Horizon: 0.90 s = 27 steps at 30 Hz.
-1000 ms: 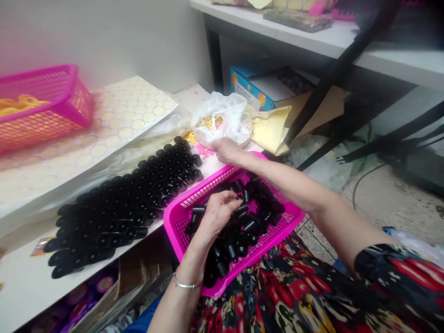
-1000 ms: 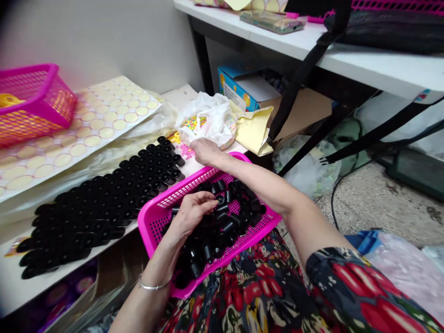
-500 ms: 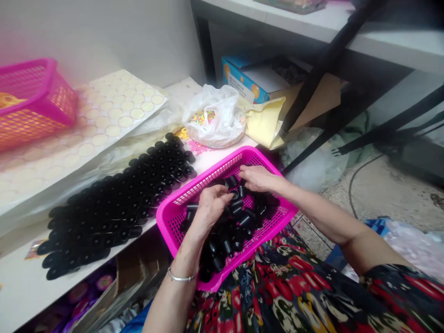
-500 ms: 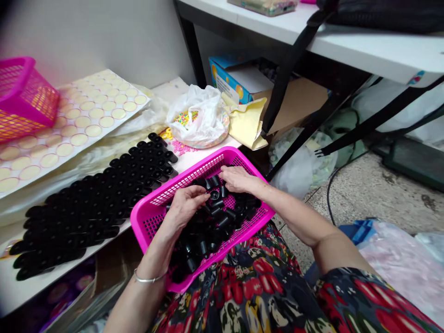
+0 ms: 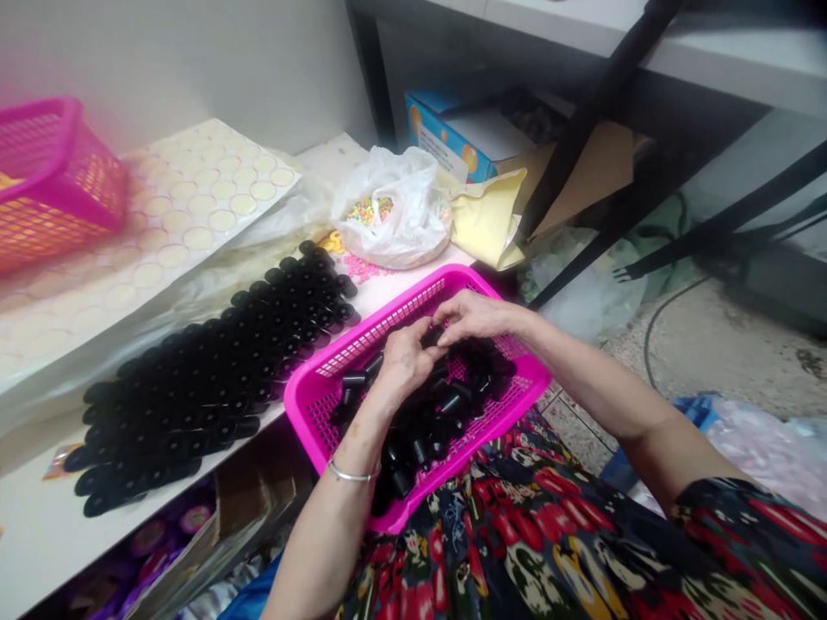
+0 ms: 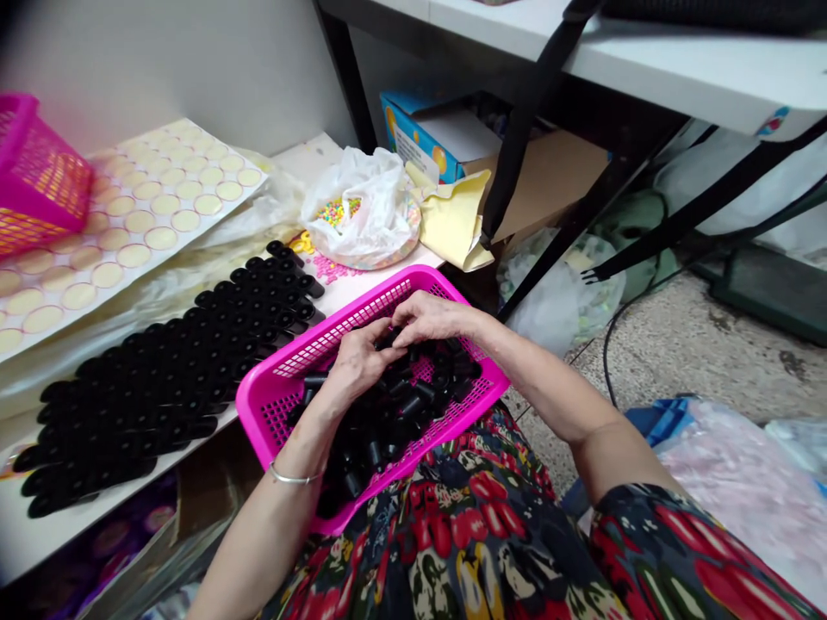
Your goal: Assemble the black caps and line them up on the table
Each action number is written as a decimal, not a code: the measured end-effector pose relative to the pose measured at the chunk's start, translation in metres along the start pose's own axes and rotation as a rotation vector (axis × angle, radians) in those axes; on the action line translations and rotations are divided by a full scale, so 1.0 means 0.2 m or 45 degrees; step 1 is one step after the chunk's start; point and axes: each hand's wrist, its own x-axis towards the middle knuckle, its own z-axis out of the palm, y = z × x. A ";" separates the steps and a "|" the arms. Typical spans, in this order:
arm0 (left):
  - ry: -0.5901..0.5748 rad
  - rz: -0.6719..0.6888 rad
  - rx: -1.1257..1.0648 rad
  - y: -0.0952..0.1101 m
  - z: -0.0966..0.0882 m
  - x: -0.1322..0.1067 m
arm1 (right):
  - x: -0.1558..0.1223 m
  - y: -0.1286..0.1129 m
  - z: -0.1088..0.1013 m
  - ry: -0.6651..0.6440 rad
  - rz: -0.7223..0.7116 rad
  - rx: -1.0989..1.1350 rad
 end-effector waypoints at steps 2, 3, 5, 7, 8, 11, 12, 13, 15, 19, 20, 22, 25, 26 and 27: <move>-0.007 0.076 0.122 -0.02 -0.02 0.00 | 0.00 0.03 -0.01 0.075 0.071 -0.190; 0.011 0.088 0.153 -0.04 -0.03 0.00 | 0.00 0.05 -0.02 0.141 0.119 -0.315; 0.077 0.053 0.153 -0.05 -0.07 -0.02 | 0.00 0.07 -0.01 0.224 0.192 -0.514; 0.130 -0.003 0.104 -0.06 -0.09 -0.04 | -0.01 0.08 0.01 0.200 0.221 -0.600; 0.149 -0.027 0.066 -0.06 -0.10 -0.05 | -0.01 0.07 0.02 0.182 0.234 -0.641; 0.136 -0.058 -0.059 -0.05 -0.11 -0.08 | 0.01 0.06 0.06 0.138 0.292 -0.744; 0.124 -0.057 -0.103 -0.06 -0.11 -0.08 | 0.02 0.05 0.07 0.129 0.317 -0.766; 0.113 -0.053 -0.148 -0.06 -0.10 -0.09 | 0.03 0.05 0.08 0.119 0.340 -0.780; 0.109 -0.036 -0.237 -0.08 -0.09 -0.09 | 0.04 0.05 0.08 0.099 0.362 -0.782; 0.087 -0.037 -0.354 -0.08 -0.07 -0.09 | 0.05 0.07 0.10 0.070 0.306 -0.693; 0.073 -0.053 -0.375 -0.07 -0.07 -0.09 | 0.04 0.08 0.10 0.079 0.286 -0.657; 0.038 -0.088 -0.429 -0.05 -0.07 -0.11 | 0.03 0.09 0.11 0.116 0.247 -0.560; 0.017 -0.101 -0.553 -0.02 -0.09 -0.14 | 0.00 0.10 0.14 0.213 0.191 -0.387; 0.025 -0.101 -0.605 -0.01 -0.09 -0.15 | -0.01 0.09 0.16 0.275 0.168 -0.237; 0.041 -0.100 -0.661 -0.01 -0.09 -0.15 | -0.03 0.07 0.17 0.345 0.138 -0.003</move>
